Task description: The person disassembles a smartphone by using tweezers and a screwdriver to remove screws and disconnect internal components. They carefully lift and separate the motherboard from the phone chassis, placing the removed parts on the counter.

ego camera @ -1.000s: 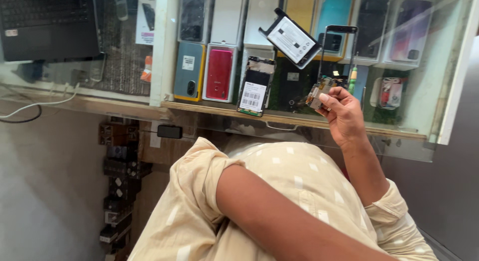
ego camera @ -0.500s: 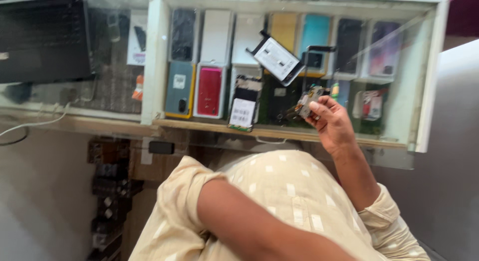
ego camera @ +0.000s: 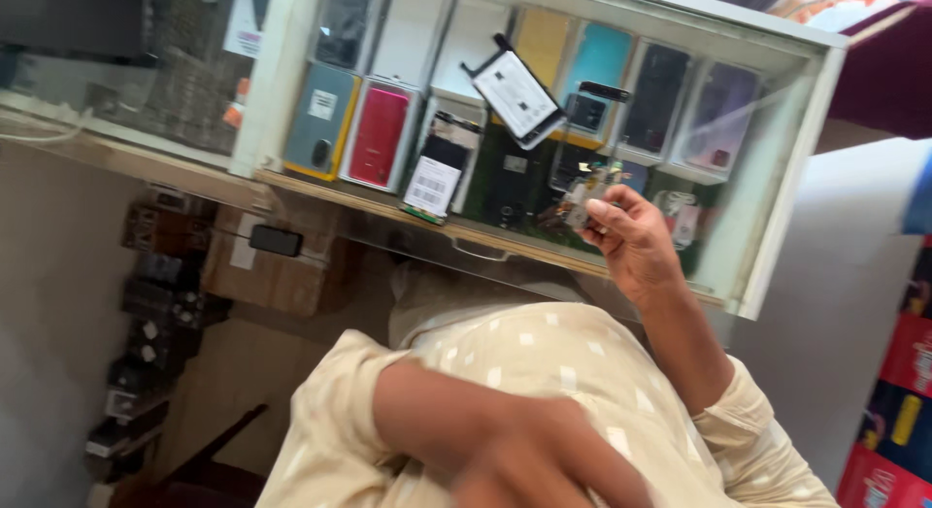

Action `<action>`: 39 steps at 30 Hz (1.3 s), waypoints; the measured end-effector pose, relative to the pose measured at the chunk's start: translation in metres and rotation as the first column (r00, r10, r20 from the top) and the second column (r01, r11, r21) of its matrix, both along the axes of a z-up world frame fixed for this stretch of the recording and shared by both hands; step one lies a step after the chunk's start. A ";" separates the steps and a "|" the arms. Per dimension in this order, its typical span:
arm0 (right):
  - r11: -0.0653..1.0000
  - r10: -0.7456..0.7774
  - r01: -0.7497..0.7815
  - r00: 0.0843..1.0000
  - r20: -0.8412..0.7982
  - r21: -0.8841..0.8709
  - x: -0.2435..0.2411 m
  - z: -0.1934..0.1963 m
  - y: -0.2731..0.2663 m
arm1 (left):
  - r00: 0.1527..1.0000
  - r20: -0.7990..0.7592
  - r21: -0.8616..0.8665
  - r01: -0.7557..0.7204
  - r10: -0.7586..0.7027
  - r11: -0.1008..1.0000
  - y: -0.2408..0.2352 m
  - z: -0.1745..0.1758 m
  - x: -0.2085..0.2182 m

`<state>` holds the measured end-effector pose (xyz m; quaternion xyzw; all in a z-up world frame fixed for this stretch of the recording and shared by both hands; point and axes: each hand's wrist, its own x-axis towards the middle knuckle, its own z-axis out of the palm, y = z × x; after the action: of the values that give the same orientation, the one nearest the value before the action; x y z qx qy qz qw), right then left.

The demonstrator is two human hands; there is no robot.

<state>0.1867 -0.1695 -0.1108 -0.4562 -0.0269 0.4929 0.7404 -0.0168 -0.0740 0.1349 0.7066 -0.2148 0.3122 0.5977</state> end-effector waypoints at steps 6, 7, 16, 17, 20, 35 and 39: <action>0.996 0.088 -0.085 0.994 -0.058 0.040 0.004 0.012 -0.015 | 0.743 -0.422 -0.148 -0.622 0.520 0.769 0.011 -0.083 0.027; 0.995 0.093 -0.090 0.994 -0.066 0.041 0.003 0.016 -0.014 | 0.647 -0.567 -0.175 -0.699 0.510 0.693 0.017 -0.100 0.033; 0.997 0.058 -0.052 0.995 -0.087 0.061 -0.020 0.043 0.007 | 0.733 -0.680 -0.556 -0.506 -0.011 0.659 0.038 -0.182 0.042; 0.997 0.052 -0.047 0.995 -0.087 0.053 -0.023 0.043 0.006 | 0.721 -0.693 -0.530 -0.513 0.004 0.675 0.041 -0.185 0.045; 0.999 0.024 -0.022 0.999 -0.038 0.048 -0.028 0.044 0.003 | 0.692 -0.722 -0.478 -0.517 0.018 0.710 0.050 -0.189 0.046; 0.958 -0.225 0.211 0.973 0.053 0.194 -0.068 0.091 0.026 | 0.638 -0.699 -0.609 -0.293 -0.323 0.738 0.104 -0.161 0.043; 0.946 -0.283 0.255 0.951 0.126 0.198 -0.082 0.108 0.022 | 0.639 -0.623 -0.714 -0.227 -0.452 0.663 0.105 -0.149 0.038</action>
<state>0.1048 -0.1471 -0.0024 -0.4234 -0.0652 0.3463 0.8346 0.0214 0.0313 -0.0143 0.4463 0.1537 0.0021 0.8816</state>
